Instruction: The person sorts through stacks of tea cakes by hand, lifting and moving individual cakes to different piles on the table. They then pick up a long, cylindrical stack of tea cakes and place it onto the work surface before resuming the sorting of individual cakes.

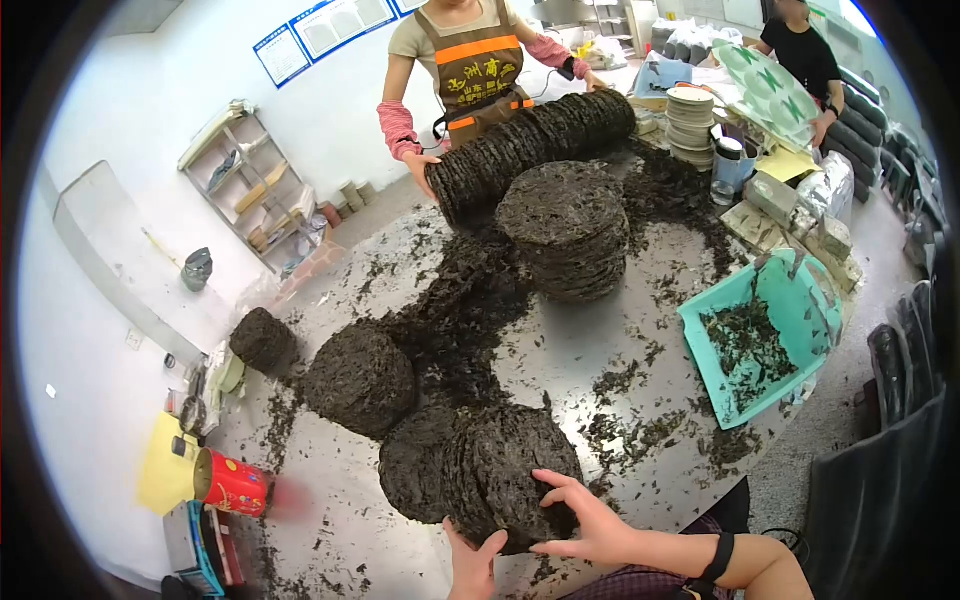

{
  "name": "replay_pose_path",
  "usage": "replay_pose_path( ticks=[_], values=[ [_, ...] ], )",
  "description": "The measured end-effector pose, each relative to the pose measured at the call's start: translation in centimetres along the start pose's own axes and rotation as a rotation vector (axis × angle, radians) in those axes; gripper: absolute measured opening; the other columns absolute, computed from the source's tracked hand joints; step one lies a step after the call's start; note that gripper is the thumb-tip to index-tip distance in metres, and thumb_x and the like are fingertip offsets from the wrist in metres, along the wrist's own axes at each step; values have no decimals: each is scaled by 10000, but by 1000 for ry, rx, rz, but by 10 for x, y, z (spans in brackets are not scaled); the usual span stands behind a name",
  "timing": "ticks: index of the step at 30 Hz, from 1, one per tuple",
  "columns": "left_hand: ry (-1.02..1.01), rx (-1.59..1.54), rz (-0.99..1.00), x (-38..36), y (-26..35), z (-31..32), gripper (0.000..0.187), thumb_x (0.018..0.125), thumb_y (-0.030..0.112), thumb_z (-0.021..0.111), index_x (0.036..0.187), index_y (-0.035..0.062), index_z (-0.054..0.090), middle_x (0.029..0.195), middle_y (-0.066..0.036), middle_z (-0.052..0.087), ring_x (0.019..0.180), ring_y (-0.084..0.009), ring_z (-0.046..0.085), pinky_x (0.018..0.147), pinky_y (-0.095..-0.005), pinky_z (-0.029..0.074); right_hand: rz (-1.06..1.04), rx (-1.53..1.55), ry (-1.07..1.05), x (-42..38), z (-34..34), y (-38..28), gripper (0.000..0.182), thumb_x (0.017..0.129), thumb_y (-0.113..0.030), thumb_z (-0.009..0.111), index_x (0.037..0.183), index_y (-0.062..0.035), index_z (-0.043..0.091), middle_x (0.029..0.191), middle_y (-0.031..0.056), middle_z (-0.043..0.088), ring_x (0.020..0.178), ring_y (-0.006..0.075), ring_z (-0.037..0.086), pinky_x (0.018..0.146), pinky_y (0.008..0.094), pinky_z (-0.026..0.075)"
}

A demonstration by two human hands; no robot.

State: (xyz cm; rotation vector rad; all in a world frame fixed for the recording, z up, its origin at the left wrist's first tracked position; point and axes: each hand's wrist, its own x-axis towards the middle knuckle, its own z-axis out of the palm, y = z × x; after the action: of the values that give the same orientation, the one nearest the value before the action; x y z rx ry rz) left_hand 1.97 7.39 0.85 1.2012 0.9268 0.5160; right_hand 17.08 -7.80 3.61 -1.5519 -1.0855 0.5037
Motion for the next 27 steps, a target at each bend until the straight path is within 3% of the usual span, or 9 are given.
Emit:
replay_pose_path(
  ticks=[3, 6, 8, 10, 12, 17, 23, 26, 27],
  values=[
    [-19, 7, -28, -7, 14, -8, 921, 752, 162, 767, 1467, 11, 207, 1407, -127, 387, 1304, -260, 366, 1110, -381, 285, 161, 259, 122, -4, -17, -13, 461, 849, -102, 621, 1282, -38, 478, 1338, 165, 511, 1273, 268, 487, 1050, 368, 385],
    [-16, 63, 33, -10, 7, -22, 929, 748, 190, 771, 1468, 10, 211, 1427, -125, 373, 1312, -262, 359, 1123, -366, 259, 356, 278, 546, -28, -34, 18, 350, 889, -7, 508, 1238, 14, 507, 1059, 85, 580, 913, 80, 536, 766, 250, 456],
    [-36, 83, 42, -9, -1, -32, 942, 740, 199, 778, 1468, 4, 212, 1438, -121, 366, 1322, -261, 348, 1125, -369, 253, 452, 538, 695, -27, -61, 18, 399, 910, -17, 490, 1304, 14, 432, 1117, 100, 543, 1003, 157, 533, 871, 302, 446],
    [-56, 135, 62, -10, -10, -36, 939, 731, 165, 781, 1466, -1, 220, 1443, -116, 359, 1327, -259, 341, 1129, -377, 245, 420, 65, 962, -33, -58, 74, 468, 889, -50, 550, 1327, 12, 397, 1281, 147, 458, 1160, 243, 472, 984, 366, 390],
    [-88, 152, 45, -6, -20, -39, 972, 724, 173, 793, 1469, -8, 195, 1449, -128, 345, 1326, -262, 344, 1123, -378, 256, 321, -266, 835, -46, -60, 76, 549, 844, -95, 631, 1331, 5, 398, 1408, 175, 349, 1288, 298, 376, 1058, 389, 326],
    [6, 511, 234, -42, -1, 20, 1122, 686, 250, 847, 1470, -45, 101, 1431, -185, 353, 1302, -272, 377, 1088, -382, 305, -44, -113, 80, -23, -16, -1, 678, 778, -426, 772, 1263, -56, 476, 1463, 230, 290, 1377, 427, 252, 1096, 499, 272],
    [-49, 512, 165, -40, -1, 22, 1228, 632, 320, 883, 1469, -69, 72, 1479, -219, 261, 1332, -328, 324, 1089, -385, 298, 289, 343, -108, -12, -18, -3, 668, 822, -419, 738, 1268, -51, 402, 1513, 199, 266, 1384, 371, 299, 1109, 465, 280],
    [33, 444, 181, -37, 12, 18, 1211, 630, 257, 875, 1480, -63, 72, 1478, -216, 268, 1347, -319, 301, 1111, -380, 262, 369, 625, 102, -19, -33, -4, 558, 907, -274, 657, 1355, -54, 406, 1403, 164, 459, 1294, 280, 461, 1019, 389, 411],
    [71, 494, 132, -38, 18, 17, 1208, 626, 188, 860, 1496, -36, 54, 1481, -200, 268, 1358, -314, 282, 1127, -378, 236, 453, 394, 198, -21, -49, -4, 530, 925, -233, 620, 1372, -52, 401, 1378, 158, 485, 1253, 266, 497, 999, 375, 430]
  ],
)
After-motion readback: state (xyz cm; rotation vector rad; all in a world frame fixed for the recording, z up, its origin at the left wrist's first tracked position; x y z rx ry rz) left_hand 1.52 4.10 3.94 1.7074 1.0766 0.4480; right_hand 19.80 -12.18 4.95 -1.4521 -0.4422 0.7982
